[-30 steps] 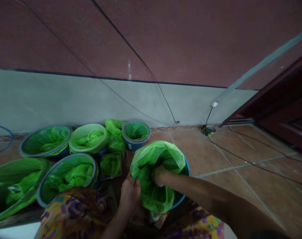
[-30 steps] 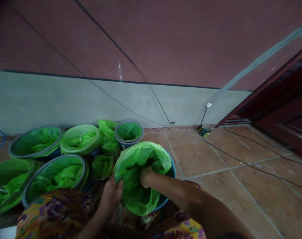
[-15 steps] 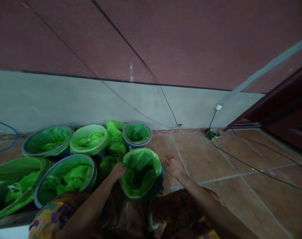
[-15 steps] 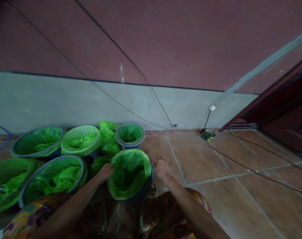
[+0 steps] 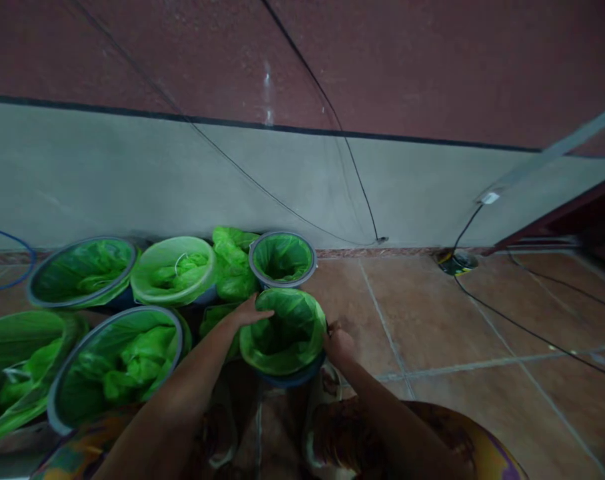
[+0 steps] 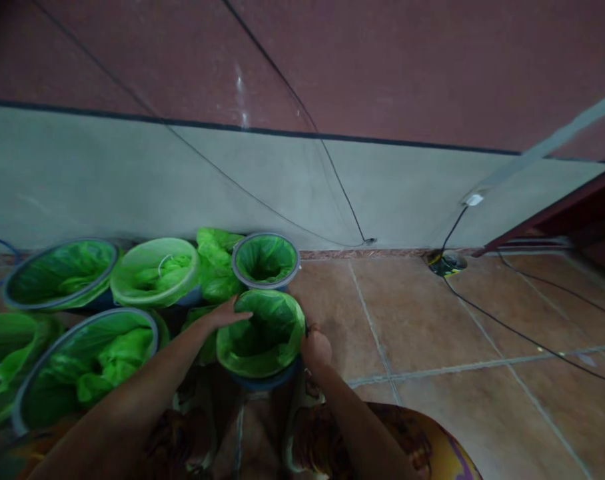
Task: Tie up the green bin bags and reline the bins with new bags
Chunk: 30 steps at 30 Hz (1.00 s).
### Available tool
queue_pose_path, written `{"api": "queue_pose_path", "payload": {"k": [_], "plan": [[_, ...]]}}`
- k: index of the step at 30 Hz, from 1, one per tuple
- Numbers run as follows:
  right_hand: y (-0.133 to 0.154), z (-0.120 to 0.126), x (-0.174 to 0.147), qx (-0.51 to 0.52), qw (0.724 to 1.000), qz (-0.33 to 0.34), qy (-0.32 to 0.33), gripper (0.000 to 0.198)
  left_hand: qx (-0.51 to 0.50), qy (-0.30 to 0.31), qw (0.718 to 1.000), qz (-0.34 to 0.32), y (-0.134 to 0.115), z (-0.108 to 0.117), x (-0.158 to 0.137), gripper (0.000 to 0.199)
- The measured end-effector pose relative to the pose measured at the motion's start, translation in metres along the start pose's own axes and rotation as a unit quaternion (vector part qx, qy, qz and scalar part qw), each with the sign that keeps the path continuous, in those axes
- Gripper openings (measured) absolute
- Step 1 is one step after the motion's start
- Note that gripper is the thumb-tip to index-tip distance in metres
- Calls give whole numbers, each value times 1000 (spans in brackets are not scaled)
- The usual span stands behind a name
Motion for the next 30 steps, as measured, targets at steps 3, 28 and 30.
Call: {"api": "queue_pose_path", "payload": {"k": [3,28,30], "plan": [[9,4,3,-30,999,8,22,33,73,-116,990,23,-14,23,-24,73],[42,-5,-23,-127,901,408,78,17,276,106,939,-176,-30,-83,-149,32],[38,1,-23,-129,897,416,81,14,264,103,942,-180,-27,-80,-153,27]]}}
Point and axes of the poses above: each hand's wrist, its own x-axis towards the middle knuckle, its own z-axis out of the back of the hand, y = z × x, the point moved 8 cm from there along x, towards the middle knuckle, and after that the axes turned 1 degree about -z, right-handed, at the moved point
